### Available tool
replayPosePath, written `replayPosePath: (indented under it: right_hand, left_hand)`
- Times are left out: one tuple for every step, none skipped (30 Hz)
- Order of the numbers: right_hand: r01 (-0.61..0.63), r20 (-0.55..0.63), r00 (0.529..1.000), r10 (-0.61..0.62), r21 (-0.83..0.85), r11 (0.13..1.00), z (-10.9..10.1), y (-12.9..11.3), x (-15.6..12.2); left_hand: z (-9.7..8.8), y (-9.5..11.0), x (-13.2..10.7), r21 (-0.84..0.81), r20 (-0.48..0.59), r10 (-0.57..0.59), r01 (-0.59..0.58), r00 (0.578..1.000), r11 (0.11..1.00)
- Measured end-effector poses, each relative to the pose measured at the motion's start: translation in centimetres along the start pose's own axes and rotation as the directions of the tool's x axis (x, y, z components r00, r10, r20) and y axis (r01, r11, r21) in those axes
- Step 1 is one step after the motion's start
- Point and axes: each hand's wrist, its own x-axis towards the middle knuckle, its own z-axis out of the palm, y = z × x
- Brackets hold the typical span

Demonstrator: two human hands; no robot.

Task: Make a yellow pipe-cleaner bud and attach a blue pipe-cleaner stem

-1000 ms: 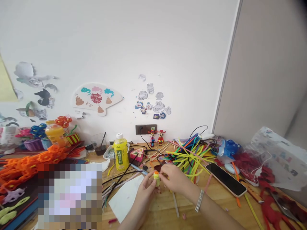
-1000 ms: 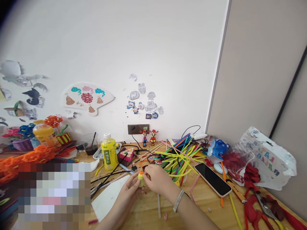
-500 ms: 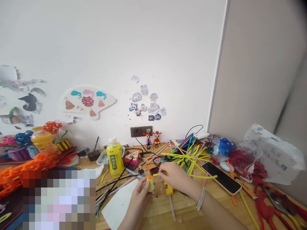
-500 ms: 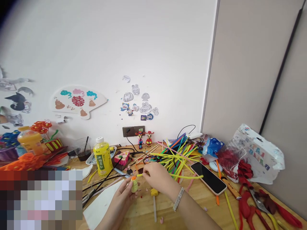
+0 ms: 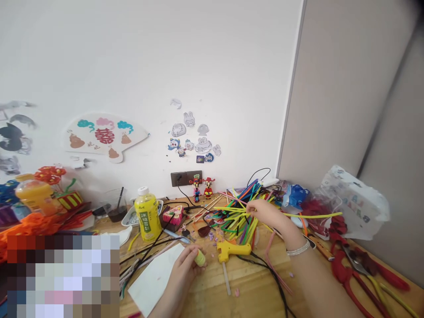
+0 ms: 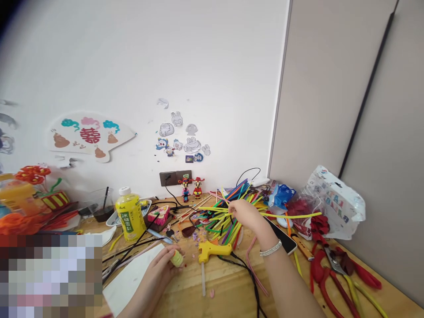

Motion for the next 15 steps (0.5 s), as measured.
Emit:
replayPosePath:
  right_hand:
    - [-0.008, 0.010, 1.000, 0.008, -0.001, 1.000, 0.0, 0.3, 0.0]
    - [-0.017, 0.029, 0.999, 0.017, -0.004, 1.000, 0.1, 0.6, 0.1]
    - [-0.025, 0.057, 0.998, 0.026, -0.010, 1.000, 0.2, 0.8, 0.0]
    - [-0.033, 0.092, 0.995, 0.034, -0.016, 0.999, 0.3, 1.0, 0.0]
    - [-0.039, 0.135, 0.990, 0.042, -0.022, 0.999, 0.4, 1.1, -0.1]
    - [-0.044, 0.183, 0.982, 0.048, -0.029, 0.999, 0.5, 1.2, -0.1]
    - [-0.047, 0.236, 0.970, 0.054, -0.035, 0.998, 0.7, 1.2, -0.2]
    - [-0.049, 0.293, 0.954, 0.059, -0.042, 0.998, 0.9, 1.1, -0.3]
    - [-0.051, 0.348, 0.935, 0.065, -0.051, 0.997, 1.2, 1.0, -0.3]
    - [-0.053, 0.399, 0.914, 0.074, -0.064, 0.997, 1.5, 1.0, -0.3]
    - [-0.057, 0.440, 0.894, 0.087, -0.081, 0.995, 1.8, 0.9, -0.3]
    - [-0.059, 0.472, 0.876, 0.100, -0.101, 0.993, 2.1, 0.8, -0.2]
    - [-0.061, 0.495, 0.861, 0.114, -0.123, 0.991, 2.4, 0.7, -0.2]
    - [-0.060, 0.513, 0.849, 0.127, -0.145, 0.988, 2.7, 0.6, -0.1]
    - [-0.057, 0.526, 0.839, 0.137, -0.166, 0.985, 3.0, 0.5, 0.0]
  left_hand:
    - [0.1, 0.2, -0.2, 0.008, 0.003, 0.003, -0.003, 1.000, 1.000]
    - [0.3, 0.3, -0.3, 0.017, 0.007, 0.003, -0.004, 1.000, 1.000]
    - [0.4, 0.5, -0.5, 0.025, 0.009, 0.004, -0.004, 1.000, 1.000]
    - [0.5, 0.6, -0.6, 0.031, 0.010, 0.004, -0.004, 1.000, 1.000]
    - [0.6, 0.7, -0.7, 0.037, 0.009, 0.003, -0.003, 1.000, 0.999]
    - [0.7, 0.7, -0.7, 0.042, 0.006, 0.004, -0.004, 1.000, 0.999]
    - [0.6, 0.7, -0.7, 0.047, 0.002, 0.003, -0.003, 1.000, 0.999]
    - [0.6, 0.6, -0.7, 0.053, -0.004, 0.000, 0.000, 1.000, 0.999]
    - [0.5, 0.6, -0.6, 0.056, -0.008, -0.009, 0.009, 1.000, 0.998]
    - [0.3, 0.5, -0.5, 0.058, -0.010, -0.021, 0.022, 1.000, 0.998]
    - [0.2, 0.4, -0.4, 0.057, -0.011, -0.035, 0.036, 0.999, 0.998]
    - [0.1, 0.3, -0.3, 0.055, -0.012, -0.048, 0.049, 0.999, 0.997]
    - [0.0, 0.2, -0.3, 0.052, -0.012, -0.058, 0.059, 0.998, 0.997]
    - [-0.1, 0.1, -0.2, 0.049, -0.012, -0.064, 0.064, 0.998, 0.997]
    - [-0.2, 0.1, -0.1, 0.048, -0.015, -0.066, 0.067, 0.998, 0.997]
